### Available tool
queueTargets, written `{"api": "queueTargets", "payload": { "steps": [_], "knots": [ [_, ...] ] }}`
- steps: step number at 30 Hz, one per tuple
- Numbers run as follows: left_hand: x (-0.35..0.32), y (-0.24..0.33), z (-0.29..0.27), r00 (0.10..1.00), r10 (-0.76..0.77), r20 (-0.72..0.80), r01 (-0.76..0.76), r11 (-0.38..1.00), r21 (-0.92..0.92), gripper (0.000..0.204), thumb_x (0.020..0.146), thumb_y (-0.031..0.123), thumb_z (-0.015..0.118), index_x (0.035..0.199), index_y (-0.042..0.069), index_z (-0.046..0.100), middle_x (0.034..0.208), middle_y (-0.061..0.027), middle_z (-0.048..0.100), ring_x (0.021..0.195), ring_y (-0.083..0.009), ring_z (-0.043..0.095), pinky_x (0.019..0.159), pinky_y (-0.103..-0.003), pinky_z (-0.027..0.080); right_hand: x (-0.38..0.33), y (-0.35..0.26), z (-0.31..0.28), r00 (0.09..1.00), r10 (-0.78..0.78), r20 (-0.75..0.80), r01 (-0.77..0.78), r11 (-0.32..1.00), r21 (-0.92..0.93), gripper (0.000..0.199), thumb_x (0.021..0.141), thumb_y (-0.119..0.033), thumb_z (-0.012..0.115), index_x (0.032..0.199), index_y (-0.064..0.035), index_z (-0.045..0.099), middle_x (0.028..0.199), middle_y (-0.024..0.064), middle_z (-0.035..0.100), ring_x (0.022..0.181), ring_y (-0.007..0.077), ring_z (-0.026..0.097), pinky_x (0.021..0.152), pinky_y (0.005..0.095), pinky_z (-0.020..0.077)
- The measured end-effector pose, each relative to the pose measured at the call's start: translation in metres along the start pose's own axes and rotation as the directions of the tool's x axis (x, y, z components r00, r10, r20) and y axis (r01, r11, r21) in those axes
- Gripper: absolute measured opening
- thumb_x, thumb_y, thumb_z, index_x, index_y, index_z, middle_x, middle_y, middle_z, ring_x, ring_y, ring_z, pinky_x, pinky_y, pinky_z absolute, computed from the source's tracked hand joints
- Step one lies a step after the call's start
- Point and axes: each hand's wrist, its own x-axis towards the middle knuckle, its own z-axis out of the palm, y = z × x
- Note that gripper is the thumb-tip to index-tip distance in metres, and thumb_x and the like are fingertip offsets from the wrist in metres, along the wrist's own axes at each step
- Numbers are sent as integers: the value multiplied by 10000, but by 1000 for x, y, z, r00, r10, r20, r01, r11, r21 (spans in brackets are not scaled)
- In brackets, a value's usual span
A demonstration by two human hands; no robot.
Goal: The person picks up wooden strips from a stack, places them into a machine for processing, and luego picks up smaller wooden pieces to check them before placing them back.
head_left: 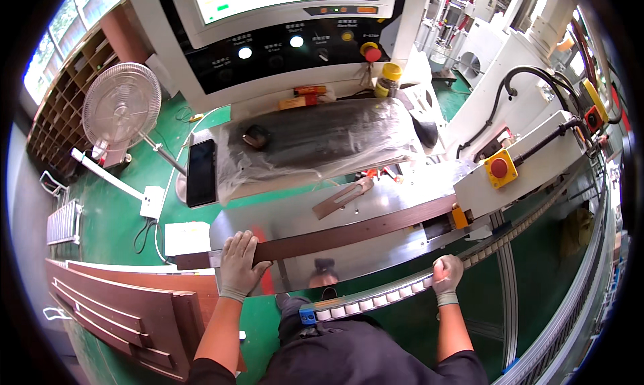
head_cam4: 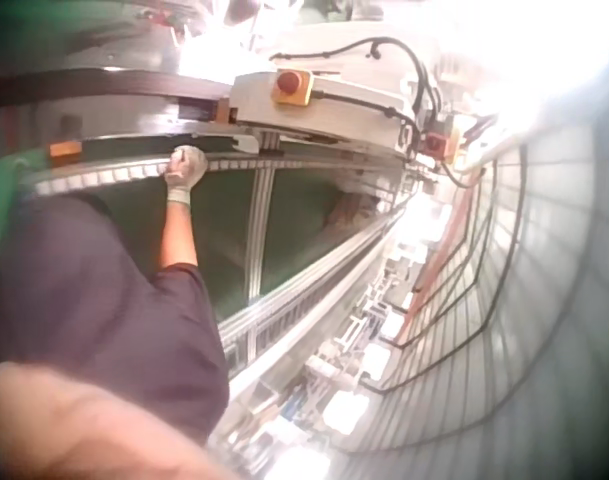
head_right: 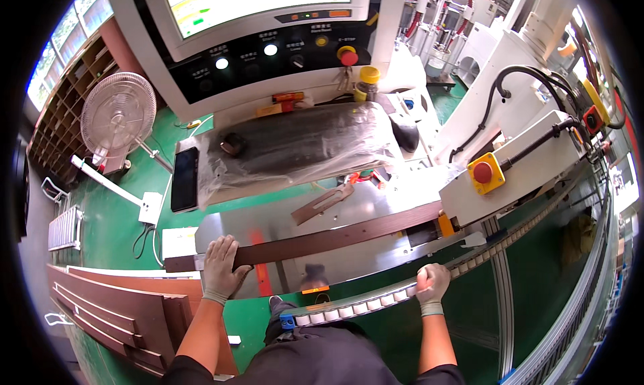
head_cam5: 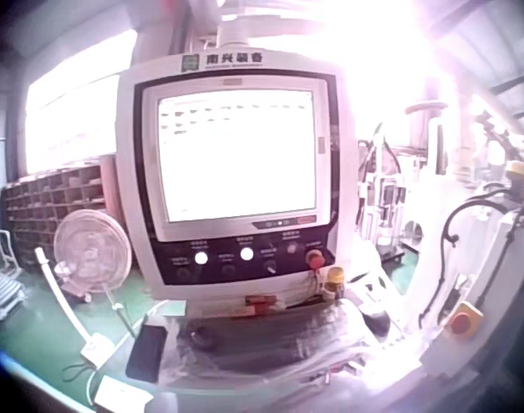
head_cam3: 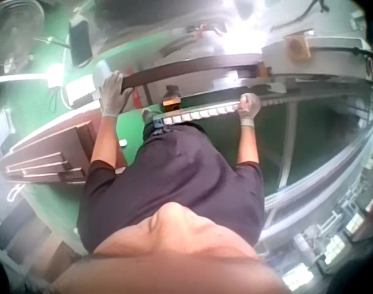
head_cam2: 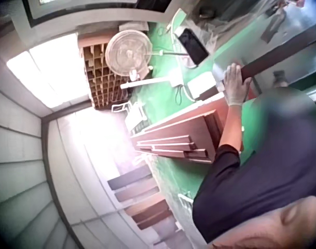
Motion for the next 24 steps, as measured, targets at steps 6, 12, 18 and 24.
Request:
{"api": "queueTargets", "payload": {
  "steps": [6,12,18,24],
  "knots": [
    [-2,-3,4,999,-5,-35,6,1000,24,771,846,656,590,1285,23,596,1399,-156,572,1338,-362,490,1152,-514,333,44,-79,38,709,461,534,-682,256,685,190,977,-215,635,979,-31,681,811,44,680,606,89,587,549,236,489],
    [1,-1,-3,1000,7,0,-7,1000,-16,752,859,642,586,1296,30,590,1401,-146,566,1331,-356,489,1148,-522,329,96,-161,59,422,323,847,-901,45,432,244,992,-271,613,1017,-28,611,810,128,686,665,215,711,554,291,583],
    [1,-2,-3,999,5,33,-4,1000,-17,731,853,625,612,1288,39,581,1393,-151,558,1335,-368,477,1144,-526,327,103,-140,60,348,330,877,-921,-52,385,313,998,-334,612,922,-31,593,799,187,708,635,261,725,489,313,581],
    [5,1,-5,998,0,69,2,1000,-28,668,858,550,658,1300,56,574,1405,-129,545,1345,-356,462,1148,-526,314,97,-151,69,382,440,813,-891,-57,450,301,1002,-244,620,833,-12,531,679,156,602,507,193,588,398,245,416]
  ]
}}
